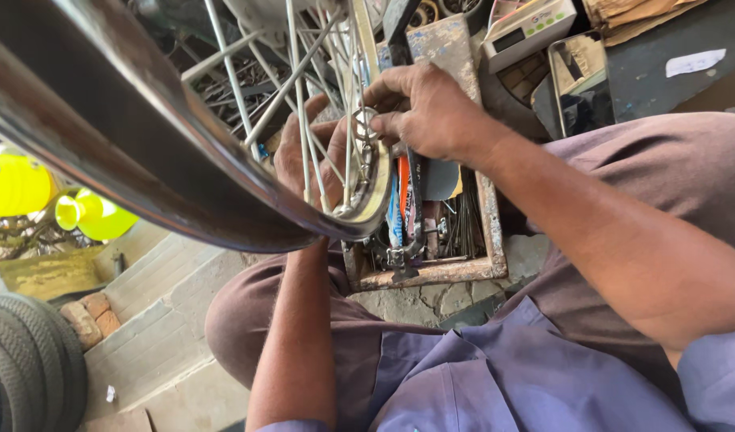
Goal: The person sits on the floor and works on a bicycle wheel mounted in a truing stand. They use a spoke wrench to tighten and adjust the spokes around the rim, rotating the wheel periodically to access different sections.
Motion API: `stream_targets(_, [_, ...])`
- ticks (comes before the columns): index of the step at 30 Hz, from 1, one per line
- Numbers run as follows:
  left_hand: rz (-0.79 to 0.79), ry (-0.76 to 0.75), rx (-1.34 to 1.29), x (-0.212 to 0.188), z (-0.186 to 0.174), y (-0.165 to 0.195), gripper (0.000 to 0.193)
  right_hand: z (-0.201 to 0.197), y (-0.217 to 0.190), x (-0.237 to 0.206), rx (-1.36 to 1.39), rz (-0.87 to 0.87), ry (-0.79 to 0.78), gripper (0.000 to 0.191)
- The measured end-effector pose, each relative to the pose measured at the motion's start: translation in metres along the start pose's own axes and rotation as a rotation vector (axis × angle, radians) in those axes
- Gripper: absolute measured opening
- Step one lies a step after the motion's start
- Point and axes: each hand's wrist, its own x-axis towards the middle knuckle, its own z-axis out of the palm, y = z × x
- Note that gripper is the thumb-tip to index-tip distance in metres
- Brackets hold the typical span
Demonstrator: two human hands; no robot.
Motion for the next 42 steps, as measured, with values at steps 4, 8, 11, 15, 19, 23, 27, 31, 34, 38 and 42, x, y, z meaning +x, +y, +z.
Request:
stream_targets(4, [0.048, 0.019, 0.098, -0.002, -0.002, 0.002, 0.055, 0.014, 0.001, -0.002, -0.160, -0.165, 0.123, 0.024])
stream_targets(8, [0.028, 0.016, -0.012, -0.002, -0.001, 0.006, 0.054, 0.026, 0.006, -0.002, -0.083, -0.246, 0.200, 0.019])
stream_targets(11, [0.066, 0.060, 0.161, -0.003, 0.001, 0.007, 0.052, 0.021, 0.005, 0.003, -0.054, -0.236, 0.195, 0.019])
stream_targets(15, [0.029, 0.053, 0.051, -0.005, 0.004, 0.002, 0.056, 0.008, -0.001, -0.002, -0.251, -0.280, 0.218, 0.018])
stream_targets(19, [-0.056, 0.043, 0.056, -0.001, 0.006, -0.006, 0.060, 0.000, -0.013, -0.009, -0.236, -0.073, 0.123, 0.027])
stream_targets(23, [-0.064, -0.011, -0.080, 0.002, 0.005, -0.011, 0.061, -0.004, -0.021, -0.010, -0.275, -0.112, 0.037, 0.027])
stream_targets(27, [-0.027, -0.036, -0.203, 0.000, 0.005, -0.012, 0.056, -0.005, -0.016, -0.010, -0.192, -0.010, -0.021, 0.027])
stream_targets(31, [0.061, 0.031, -0.055, -0.005, 0.004, -0.013, 0.051, 0.003, -0.003, -0.008, -0.222, -0.221, 0.044, 0.028])
stream_targets(34, [0.127, 0.020, -0.220, -0.004, 0.005, -0.010, 0.048, 0.008, 0.004, -0.006, -0.256, -0.379, 0.123, 0.030])
stream_targets(38, [0.116, 0.030, -0.037, 0.002, 0.003, -0.004, 0.044, 0.012, 0.004, -0.001, -0.282, -0.359, 0.159, 0.028])
stream_targets(42, [0.016, 0.022, 0.022, 0.000, -0.002, -0.003, 0.047, 0.013, -0.001, -0.004, -0.277, -0.193, 0.166, 0.031])
